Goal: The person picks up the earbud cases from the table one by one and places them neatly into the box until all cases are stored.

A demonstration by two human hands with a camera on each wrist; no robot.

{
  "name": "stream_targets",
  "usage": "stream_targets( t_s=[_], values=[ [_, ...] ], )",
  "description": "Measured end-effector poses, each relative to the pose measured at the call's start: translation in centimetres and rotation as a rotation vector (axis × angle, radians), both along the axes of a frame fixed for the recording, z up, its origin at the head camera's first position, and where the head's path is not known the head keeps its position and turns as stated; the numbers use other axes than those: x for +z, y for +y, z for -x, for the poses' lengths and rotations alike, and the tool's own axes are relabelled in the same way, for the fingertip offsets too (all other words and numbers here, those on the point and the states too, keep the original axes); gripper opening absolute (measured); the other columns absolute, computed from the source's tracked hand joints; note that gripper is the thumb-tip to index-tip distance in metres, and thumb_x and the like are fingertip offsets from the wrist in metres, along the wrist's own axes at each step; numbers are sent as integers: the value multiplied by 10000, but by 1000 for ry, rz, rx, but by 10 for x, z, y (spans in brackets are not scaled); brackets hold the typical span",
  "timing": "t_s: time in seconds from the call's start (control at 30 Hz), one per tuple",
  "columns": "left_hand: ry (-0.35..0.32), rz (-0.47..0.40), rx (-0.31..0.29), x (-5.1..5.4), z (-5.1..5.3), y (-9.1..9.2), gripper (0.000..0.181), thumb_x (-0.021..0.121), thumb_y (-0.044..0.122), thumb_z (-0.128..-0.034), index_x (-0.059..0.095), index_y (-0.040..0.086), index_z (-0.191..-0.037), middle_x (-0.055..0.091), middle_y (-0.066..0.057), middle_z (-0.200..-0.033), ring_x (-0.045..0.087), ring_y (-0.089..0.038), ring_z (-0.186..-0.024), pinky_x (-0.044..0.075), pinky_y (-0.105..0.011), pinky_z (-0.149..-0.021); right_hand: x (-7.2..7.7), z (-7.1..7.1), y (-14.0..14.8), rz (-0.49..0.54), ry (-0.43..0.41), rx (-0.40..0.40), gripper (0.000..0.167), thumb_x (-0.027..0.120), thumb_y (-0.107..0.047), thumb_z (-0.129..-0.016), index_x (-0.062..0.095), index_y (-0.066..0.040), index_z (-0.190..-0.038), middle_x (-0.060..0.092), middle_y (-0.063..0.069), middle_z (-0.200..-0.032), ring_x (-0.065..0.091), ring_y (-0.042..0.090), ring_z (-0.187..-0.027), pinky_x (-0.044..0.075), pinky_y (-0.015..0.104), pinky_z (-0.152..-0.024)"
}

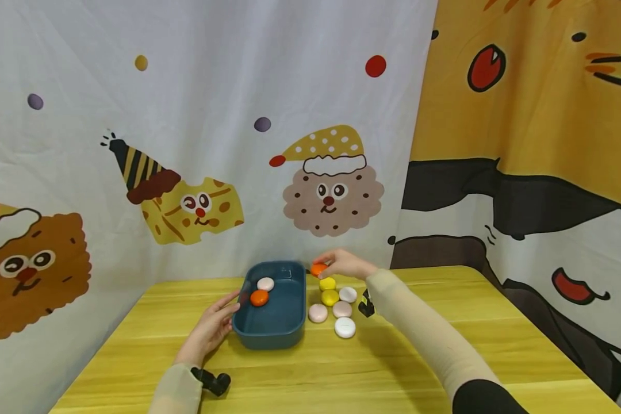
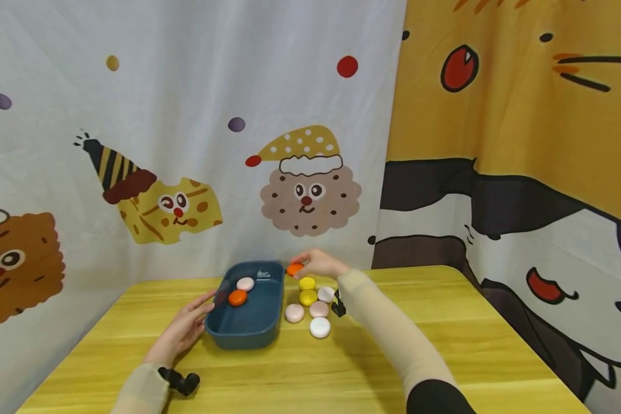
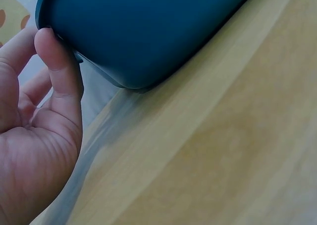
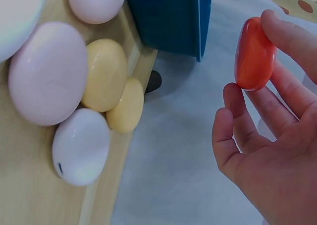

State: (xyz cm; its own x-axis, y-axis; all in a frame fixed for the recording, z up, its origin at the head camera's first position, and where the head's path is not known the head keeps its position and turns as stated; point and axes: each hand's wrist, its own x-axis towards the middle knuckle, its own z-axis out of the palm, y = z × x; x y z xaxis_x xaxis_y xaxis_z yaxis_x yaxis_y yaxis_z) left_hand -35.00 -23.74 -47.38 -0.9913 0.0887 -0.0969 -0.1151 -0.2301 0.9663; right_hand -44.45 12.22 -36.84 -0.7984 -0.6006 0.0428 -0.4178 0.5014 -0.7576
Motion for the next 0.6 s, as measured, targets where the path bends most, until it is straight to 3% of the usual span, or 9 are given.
stream_targets(
  t_s=[0.17,0.4,0.6],
  values=[
    [3,13,0,-1,-1,-1,619,636,168,-952,368,107,-1506,610,-79,-1133,510,-66,-550,449,-172,-537,1,7,-8,-9,35,34,471,737,-158,-839,634,-70,-1290,612,73,-1283,525,274,-1207,419,429,-1004],
    [4,24,-6,-1,0,-1,615,630,175,-956,366,118,-1508,548,-127,-1288,507,-88,-592,441,-178,-548,6,11,-21,21,-6,25,469,767,-138,-827,648,-99,-1278,620,55,-1271,541,269,-1170,431,409,-987],
    [18,22,-6,-3,0,-1,622,625,181,-958,352,106,-1512,521,-132,-1302,489,-87,-590,432,-181,-543,7,9,-32,25,-7,37,476,767,-112,-826,640,-70,-1282,602,77,-1295,547,247,-1168,453,383,-963]
  ],
)
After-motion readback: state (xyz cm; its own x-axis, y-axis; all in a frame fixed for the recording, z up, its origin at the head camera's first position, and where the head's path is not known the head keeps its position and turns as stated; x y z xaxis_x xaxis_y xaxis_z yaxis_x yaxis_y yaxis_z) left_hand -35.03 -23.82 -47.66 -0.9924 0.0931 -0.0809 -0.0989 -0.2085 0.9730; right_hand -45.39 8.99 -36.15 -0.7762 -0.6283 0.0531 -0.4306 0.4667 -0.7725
